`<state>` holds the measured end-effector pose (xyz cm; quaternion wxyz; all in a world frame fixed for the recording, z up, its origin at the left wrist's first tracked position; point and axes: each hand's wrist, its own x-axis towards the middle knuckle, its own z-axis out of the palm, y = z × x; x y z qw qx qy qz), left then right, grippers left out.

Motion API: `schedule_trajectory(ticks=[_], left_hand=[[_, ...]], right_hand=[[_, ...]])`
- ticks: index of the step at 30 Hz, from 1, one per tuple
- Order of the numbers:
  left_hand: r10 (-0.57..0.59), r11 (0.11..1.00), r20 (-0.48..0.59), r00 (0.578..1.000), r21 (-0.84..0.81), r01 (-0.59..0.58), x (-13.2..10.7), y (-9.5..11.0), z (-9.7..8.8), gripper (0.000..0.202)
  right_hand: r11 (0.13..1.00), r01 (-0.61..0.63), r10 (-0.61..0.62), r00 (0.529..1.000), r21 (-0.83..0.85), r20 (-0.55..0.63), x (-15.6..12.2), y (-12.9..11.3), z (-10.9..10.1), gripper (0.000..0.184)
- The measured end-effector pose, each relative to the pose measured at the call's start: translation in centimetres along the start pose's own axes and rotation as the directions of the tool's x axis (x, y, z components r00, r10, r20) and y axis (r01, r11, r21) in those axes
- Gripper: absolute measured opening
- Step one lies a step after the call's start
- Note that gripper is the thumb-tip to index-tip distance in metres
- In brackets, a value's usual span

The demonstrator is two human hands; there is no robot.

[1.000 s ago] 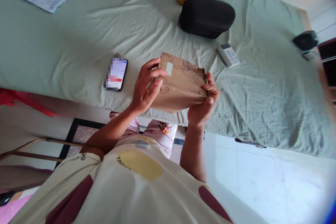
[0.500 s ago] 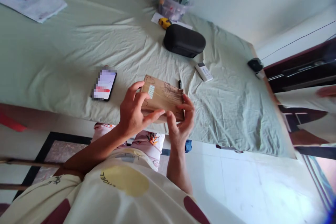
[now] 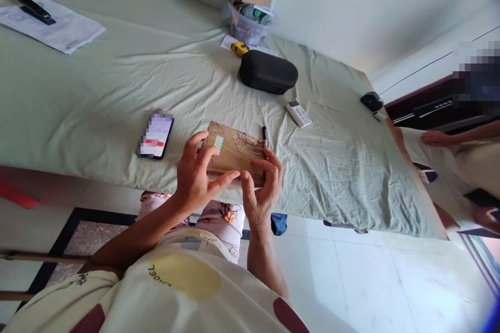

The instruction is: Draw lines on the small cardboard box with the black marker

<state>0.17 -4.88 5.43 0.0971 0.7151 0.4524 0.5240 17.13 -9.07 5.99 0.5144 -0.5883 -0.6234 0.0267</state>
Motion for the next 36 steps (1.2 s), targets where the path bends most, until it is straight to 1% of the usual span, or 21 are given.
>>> schedule_trajectory(ticks=[7,12,15,19,23,25,27,30,32,34,36], left_hand=[[0.038,0.999,0.009,0.999,0.020,-0.039,-0.4,-0.5,-0.2,0.048],[0.106,0.994,0.022,0.994,-0.006,-0.106,-1.0,-1.3,-0.7,0.039],[0.154,0.988,0.031,0.988,-0.003,-0.154,-1.3,-1.7,-0.9,0.034],[0.194,0.981,0.022,0.981,-0.014,-0.194,-1.5,-2.0,-1.1,0.032],[0.200,0.979,0.015,0.980,-0.043,-0.199,-1.5,-2.3,-1.3,0.032],[0.197,0.979,0.016,0.980,-0.052,-0.196,-1.5,-2.4,-1.3,0.032],[0.195,0.980,0.018,0.981,-0.049,-0.194,-1.4,-2.5,-1.4,0.031],[0.197,0.980,0.010,0.980,-0.043,-0.196,-1.5,-2.5,-1.6,0.030],[0.199,0.978,-0.005,0.980,-0.063,-0.199,-1.6,-2.3,-1.8,0.028],[0.198,0.975,-0.023,0.980,-0.101,-0.199,-1.8,-2.1,-2.2,0.026],[0.190,0.970,-0.029,0.981,-0.146,-0.192,-2.1,-1.9,-2.7,0.023]], right_hand=[[0.999,0.039,-0.039,0.999,0.010,-0.001,-0.4,0.6,-0.1,0.028],[0.996,0.076,-0.077,0.997,0.055,0.023,-0.7,1.3,-0.4,0.031],[0.990,0.080,-0.087,0.995,0.118,0.051,-0.9,1.9,-0.8,0.034],[0.966,0.067,-0.092,0.992,0.249,0.089,-1.3,3.1,-1.4,0.037],[0.920,-0.022,-0.020,0.994,0.391,0.105,-1.3,4.2,-1.5,0.039],[0.880,-0.091,0.051,0.994,0.466,0.097,-1.1,4.5,-1.3,0.039],[0.846,-0.166,0.136,0.986,0.507,0.096,-0.6,4.8,-1.1,0.042],[0.815,-0.282,0.252,0.959,0.506,0.129,0.3,5.0,-0.9,0.053],[0.790,-0.346,0.303,0.938,0.506,0.167,1.0,5.1,-0.9,0.057],[0.759,-0.398,0.340,0.917,0.515,0.207,1.6,4.9,-1.0,0.054],[0.727,-0.436,0.366,0.900,0.530,0.238,2.0,4.6,-1.1,0.046]])
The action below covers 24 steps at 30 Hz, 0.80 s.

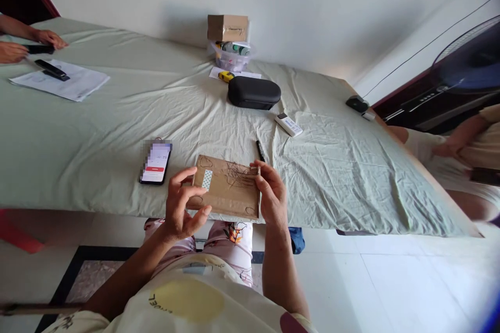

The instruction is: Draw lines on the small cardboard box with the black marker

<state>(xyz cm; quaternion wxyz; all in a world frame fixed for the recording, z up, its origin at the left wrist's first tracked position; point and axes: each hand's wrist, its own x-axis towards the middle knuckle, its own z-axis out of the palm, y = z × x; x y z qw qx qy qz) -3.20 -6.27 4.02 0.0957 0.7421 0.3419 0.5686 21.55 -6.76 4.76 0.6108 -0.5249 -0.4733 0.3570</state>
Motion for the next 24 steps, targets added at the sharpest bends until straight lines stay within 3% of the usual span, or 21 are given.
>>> schedule_trajectory(ticks=[5,8,11,14,20,22,24], left_hand=[[-0.139,0.979,0.057,0.989,-0.140,0.146,-0.9,0.1,-0.7,0.018],[-0.310,0.888,0.052,0.949,-0.341,0.309,-0.9,-0.4,-0.4,0.028],[-0.528,0.680,0.130,0.839,-0.528,0.509,0.0,-0.6,-0.2,0.037],[-0.634,0.525,0.253,0.731,-0.553,0.647,1.5,-0.5,-0.3,0.040],[-0.688,0.477,0.285,0.667,-0.515,0.712,3.2,-0.4,-0.3,0.041],[-0.690,0.512,0.267,0.672,-0.476,0.715,3.4,-0.5,-0.3,0.040],[-0.670,0.593,0.204,0.714,-0.430,0.680,3.8,-0.8,-0.2,0.039]], right_hand=[[0.999,-0.047,0.047,0.999,0.012,0.009,-0.6,-0.9,0.7,0.039],[0.998,-0.063,0.062,0.997,-0.023,-0.036,-1.0,-1.3,1.1,0.039],[0.998,-0.064,0.062,0.995,-0.018,-0.074,-1.0,-1.5,1.4,0.037],[0.999,-0.046,0.045,0.996,-0.011,-0.071,-1.0,-1.5,1.5,0.036],[0.999,-0.008,0.005,0.996,-0.034,-0.084,-1.3,-1.2,1.7,0.038],[0.999,0.010,-0.014,0.993,-0.030,-0.115,-1.5,-1.1,1.8,0.037],[0.999,0.029,-0.031,0.989,-0.017,-0.147,-1.8,-1.1,2.0,0.035]])
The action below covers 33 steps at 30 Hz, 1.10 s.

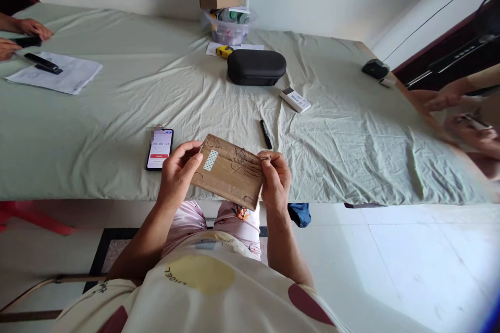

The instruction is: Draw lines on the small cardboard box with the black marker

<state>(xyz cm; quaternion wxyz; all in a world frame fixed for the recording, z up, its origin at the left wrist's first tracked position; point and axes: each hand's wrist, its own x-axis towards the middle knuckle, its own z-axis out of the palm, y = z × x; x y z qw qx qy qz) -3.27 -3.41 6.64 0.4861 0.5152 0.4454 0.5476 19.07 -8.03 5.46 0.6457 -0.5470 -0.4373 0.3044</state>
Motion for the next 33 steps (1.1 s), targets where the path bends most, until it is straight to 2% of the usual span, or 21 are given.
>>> schedule_trajectory(ticks=[3,6,8,9,11,12,13,14,16,18,19,21,24,27,30,33], left_hand=[[0.177,0.981,-0.057,0.983,0.085,-0.172,0.9,0.2,0.2,0.039],[0.379,0.890,-0.076,0.922,0.304,-0.341,1.4,0.3,0.8,0.045],[0.521,0.762,-0.093,0.849,0.498,-0.413,1.0,0.2,1.2,0.048],[0.596,0.692,-0.101,0.796,0.568,-0.446,0.6,0.1,1.4,0.048],[0.729,0.574,-0.092,0.679,0.623,-0.531,-0.7,-0.3,1.9,0.047],[0.767,0.532,-0.058,0.639,0.615,-0.582,-1.4,-0.5,2.2,0.046],[0.779,0.505,-0.004,0.626,0.595,-0.625,-2.1,-0.7,2.5,0.047],[0.764,0.494,0.064,0.641,0.581,-0.647,-2.7,-0.9,2.8,0.048],[0.689,0.496,0.184,0.701,0.585,-0.641,-3.6,-1.3,3.3,0.054],[0.628,0.502,0.225,0.745,0.614,-0.609,-3.9,-1.6,3.6,0.054],[0.620,0.504,0.226,0.752,0.620,-0.601,-3.8,-1.6,3.6,0.051],[0.624,0.509,0.239,0.744,0.598,-0.619,-3.1,-1.6,3.2,0.042],[0.618,0.524,0.318,0.719,0.515,-0.678,-1.4,-1.3,2.0,0.031],[0.567,0.573,0.386,0.728,0.449,-0.685,0.5,-0.9,0.7,0.025],[0.565,0.613,0.360,0.743,0.420,-0.670,1.7,-0.9,0.2,0.018],[0.602,0.610,0.312,0.735,0.414,-0.676,2.1,-1.4,0.5,0.013]], right_hand=[[1.000,0.003,-0.003,0.999,-0.002,-0.039,-0.4,-0.3,0.3,0.030],[1.000,0.000,-0.002,0.995,-0.021,-0.100,-0.6,-0.6,0.6,0.026],[1.000,-0.015,0.011,0.987,-0.025,-0.161,-0.6,-0.7,0.6,0.025],[0.999,-0.036,0.031,0.981,-0.022,-0.189,-0.5,-0.7,0.6,0.025],[0.996,-0.094,0.092,0.972,-0.001,-0.217,-0.4,-0.8,0.4,0.026],[0.992,-0.126,0.126,0.970,0.012,-0.208,-0.4,-0.9,0.2,0.028],[0.987,-0.160,0.161,0.971,0.018,-0.177,-0.3,-1.0,0.1,0.029],[0.981,-0.194,0.194,0.972,0.013,-0.130,-0.4,-1.3,0.0,0.030],[0.967,-0.253,0.253,0.967,-0.020,-0.008,-0.5,-1.8,-0.1,0.030],[0.956,-0.289,0.293,0.950,-0.045,0.108,-0.6,-2.3,0.0,0.032],[0.954,-0.296,0.299,0.943,-0.041,0.147,-0.7,-2.4,0.1,0.034],[0.953,-0.301,0.299,0.933,-0.019,0.202,-0.9,-2.5,0.5,0.039],[0.948,-0.318,0.310,0.917,-0.007,0.251,-1.2,-2.4,1.4,0.047],[0.940,-0.340,0.328,0.904,-0.005,0.273,-1.6,-2.3,2.4,0.050],[0.933,-0.361,0.343,0.890,0.003,0.302,-1.8,-2.2,3.1,0.053],[0.929,-0.370,0.354,0.886,-0.004,0.299,-1.4,-1.7,3.0,0.059]])
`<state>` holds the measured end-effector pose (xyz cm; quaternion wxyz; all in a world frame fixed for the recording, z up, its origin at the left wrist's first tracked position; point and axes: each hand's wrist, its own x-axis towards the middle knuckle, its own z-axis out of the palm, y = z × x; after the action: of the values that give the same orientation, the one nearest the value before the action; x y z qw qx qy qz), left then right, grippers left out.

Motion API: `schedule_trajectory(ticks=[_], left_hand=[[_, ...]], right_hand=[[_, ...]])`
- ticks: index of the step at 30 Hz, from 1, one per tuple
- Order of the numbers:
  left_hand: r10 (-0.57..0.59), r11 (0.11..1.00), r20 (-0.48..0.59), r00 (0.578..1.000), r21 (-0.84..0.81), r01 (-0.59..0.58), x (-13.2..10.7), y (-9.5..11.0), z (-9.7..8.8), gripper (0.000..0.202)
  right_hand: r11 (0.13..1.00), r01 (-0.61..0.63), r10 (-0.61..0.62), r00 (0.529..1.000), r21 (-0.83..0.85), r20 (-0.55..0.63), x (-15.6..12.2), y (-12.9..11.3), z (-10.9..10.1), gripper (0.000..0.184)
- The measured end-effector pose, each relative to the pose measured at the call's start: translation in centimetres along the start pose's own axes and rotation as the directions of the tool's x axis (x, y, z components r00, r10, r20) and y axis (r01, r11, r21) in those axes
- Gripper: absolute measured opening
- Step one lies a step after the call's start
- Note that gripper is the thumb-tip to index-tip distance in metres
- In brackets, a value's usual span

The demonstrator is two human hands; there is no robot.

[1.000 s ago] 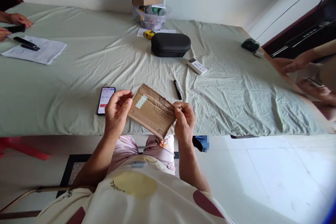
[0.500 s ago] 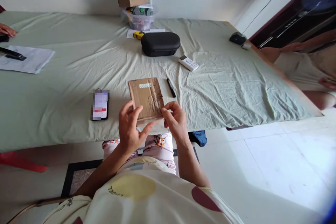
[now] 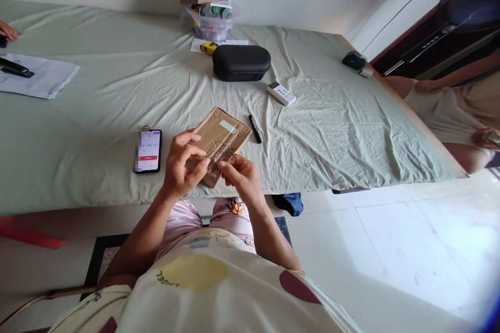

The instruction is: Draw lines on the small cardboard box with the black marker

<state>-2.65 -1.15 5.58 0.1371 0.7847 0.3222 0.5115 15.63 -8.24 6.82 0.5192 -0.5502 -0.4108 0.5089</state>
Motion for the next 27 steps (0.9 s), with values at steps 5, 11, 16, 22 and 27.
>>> schedule_trajectory(ticks=[5,11,16,22,27], left_hand=[[0.035,0.998,-0.023,0.999,-0.052,-0.036,-0.4,0.2,0.4,0.005],[0.007,0.996,0.010,1.000,-0.088,-0.006,-1.0,0.3,-0.5,0.006],[-0.151,0.975,-0.055,0.987,-0.170,0.140,-2.3,-0.2,0.3,0.044],[-0.503,0.855,-0.179,0.845,-0.244,0.457,-3.1,0.2,1.9,0.070],[-0.471,0.872,-0.160,0.868,-0.238,0.429,-0.9,-0.7,1.9,0.061]], right_hand=[[0.989,0.145,-0.148,0.959,-0.031,-0.240,2.0,0.5,-2.0,0.061],[0.950,0.249,-0.307,0.855,-0.189,-0.418,3.5,0.3,-4.1,0.064],[0.953,0.224,-0.280,0.908,-0.204,-0.312,3.2,0.8,-4.4,0.056],[0.949,0.211,-0.285,0.894,-0.235,-0.346,2.8,2.0,-4.9,0.055],[0.947,0.219,-0.290,0.899,-0.236,-0.328,2.6,1.9,-4.7,0.054]])
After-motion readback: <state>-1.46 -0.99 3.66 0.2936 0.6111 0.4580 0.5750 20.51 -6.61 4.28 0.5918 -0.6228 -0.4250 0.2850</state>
